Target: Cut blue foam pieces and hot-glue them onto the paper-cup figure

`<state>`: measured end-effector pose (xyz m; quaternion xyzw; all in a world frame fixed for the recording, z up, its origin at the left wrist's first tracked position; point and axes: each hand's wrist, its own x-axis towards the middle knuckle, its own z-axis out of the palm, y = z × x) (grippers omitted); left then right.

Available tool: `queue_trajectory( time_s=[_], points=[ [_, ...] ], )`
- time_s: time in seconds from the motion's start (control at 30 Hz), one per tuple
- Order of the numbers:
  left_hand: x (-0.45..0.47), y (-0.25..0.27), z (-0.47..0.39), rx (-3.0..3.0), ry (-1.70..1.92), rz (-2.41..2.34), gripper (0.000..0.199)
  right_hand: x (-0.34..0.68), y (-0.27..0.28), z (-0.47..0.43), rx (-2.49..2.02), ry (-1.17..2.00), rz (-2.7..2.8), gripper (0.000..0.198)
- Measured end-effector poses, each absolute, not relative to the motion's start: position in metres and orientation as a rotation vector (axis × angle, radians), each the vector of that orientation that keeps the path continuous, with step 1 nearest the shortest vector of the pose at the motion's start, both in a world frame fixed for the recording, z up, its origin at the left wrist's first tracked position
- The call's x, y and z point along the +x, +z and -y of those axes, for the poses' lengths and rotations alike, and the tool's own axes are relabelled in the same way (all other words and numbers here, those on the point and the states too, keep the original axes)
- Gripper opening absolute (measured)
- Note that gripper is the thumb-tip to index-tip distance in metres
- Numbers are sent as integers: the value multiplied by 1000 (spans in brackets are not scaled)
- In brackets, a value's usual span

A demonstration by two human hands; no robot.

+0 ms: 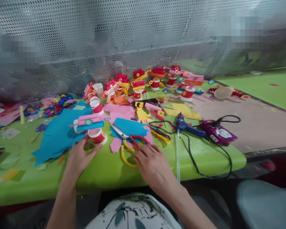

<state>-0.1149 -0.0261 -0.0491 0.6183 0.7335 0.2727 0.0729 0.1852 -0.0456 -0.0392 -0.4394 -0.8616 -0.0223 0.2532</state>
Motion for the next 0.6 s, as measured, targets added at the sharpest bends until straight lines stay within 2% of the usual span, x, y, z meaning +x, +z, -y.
queue_trajectory(
  time_s=[0.2,0.43,0.6],
  points=[
    [-107,-50,21,1889,766,-2262,62,187,-49,37,-1144,-77,2309,15],
    [-110,-53,18,1871,969,-2189,43,185,-53,30,-1149,-110,2252,19],
    [-121,-57,22,1723,1214,-2015,43,185,-57,25,-1250,-200,2296,14]
  ],
)
